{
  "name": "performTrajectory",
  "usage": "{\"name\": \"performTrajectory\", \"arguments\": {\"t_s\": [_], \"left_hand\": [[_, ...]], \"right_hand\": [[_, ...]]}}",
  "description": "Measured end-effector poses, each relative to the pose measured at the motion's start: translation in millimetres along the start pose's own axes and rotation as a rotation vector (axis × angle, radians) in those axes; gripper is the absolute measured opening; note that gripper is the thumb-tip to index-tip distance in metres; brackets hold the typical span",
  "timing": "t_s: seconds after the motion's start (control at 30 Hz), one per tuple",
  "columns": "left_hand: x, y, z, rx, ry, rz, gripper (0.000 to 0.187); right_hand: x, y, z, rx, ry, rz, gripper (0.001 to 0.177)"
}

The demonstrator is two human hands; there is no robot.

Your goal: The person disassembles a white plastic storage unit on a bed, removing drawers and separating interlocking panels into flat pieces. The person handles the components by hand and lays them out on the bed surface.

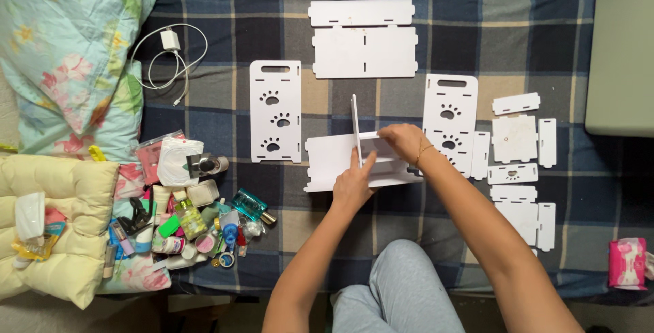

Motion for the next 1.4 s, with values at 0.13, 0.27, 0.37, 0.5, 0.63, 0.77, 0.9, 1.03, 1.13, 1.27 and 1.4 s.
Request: {"name": "performTrajectory", "arguments": {"t_s": [0.13,0.27,0.37,0.5,0.63,0.77,0.9,1.03,1.13,1.27,1.4], "left_hand": [[11.7,1.1,-16.8,0.048,0.005,0.041,0.098],[17.3,-3.0,-23.4,0.054,0.030,0.069,0.099],[18.7,0.0,-24.2,0.072,0.010,0.095,0.096],[16.6,-2.8,-15.5,0.064,0.010,0.067,0.099],[17.6,5.5,-13.1,0.018,0.041,0.078,0.100],[24.0,-8.2,-3.6,0.014,0.067,0.089,0.088],[16.3,-4.8,-3.7,0.010,0.035,0.047,0.079],[10.8,1.4,-7.9,0.055,-0.003,-0.023,0.080],[12.6,8.6,-14.6,0.112,-0.034,-0.044,0.079],[9.5,13.5,-12.1,0.054,-0.004,-0.063,0.078],[9.2,19.3,-13.1,0.053,-0.021,-0.042,0.080]], "right_hand": [[-7.5,16.2,-9.9,-0.051,-0.015,0.014,0.020],[-13.3,14.8,-2.1,-0.087,-0.038,0.067,0.022],[-21.4,22.9,-7.9,-0.082,-0.056,-0.017,0.016],[-33.7,30.6,-26.6,-0.104,-0.048,0.016,0.019],[-114.4,47.8,-51.2,-0.016,-0.429,-0.347,0.056],[-169.7,83.9,61.3,-0.291,-0.062,-0.296,0.023],[-165.7,103.5,86.5,-0.328,-0.236,-0.442,0.026],[-127.4,82.8,92.8,-0.389,-0.326,-0.325,0.026],[-108.3,66.5,89.9,-0.369,-0.248,-0.282,0.023],[-103.4,39.7,79.3,-0.226,-0.103,-0.328,0.023],[-109.9,5.6,57.4,-0.065,-0.039,-0.366,0.022]]}}
Point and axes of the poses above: each hand's wrist, its own y-axis away from the middle knuckle, its own z-axis out of the back of the hand, x = y × z, the point moved 10 cm from there along -y, towards the middle knuckle, and after that the axes turned 1 degree about -x, right-handed, at the moved point
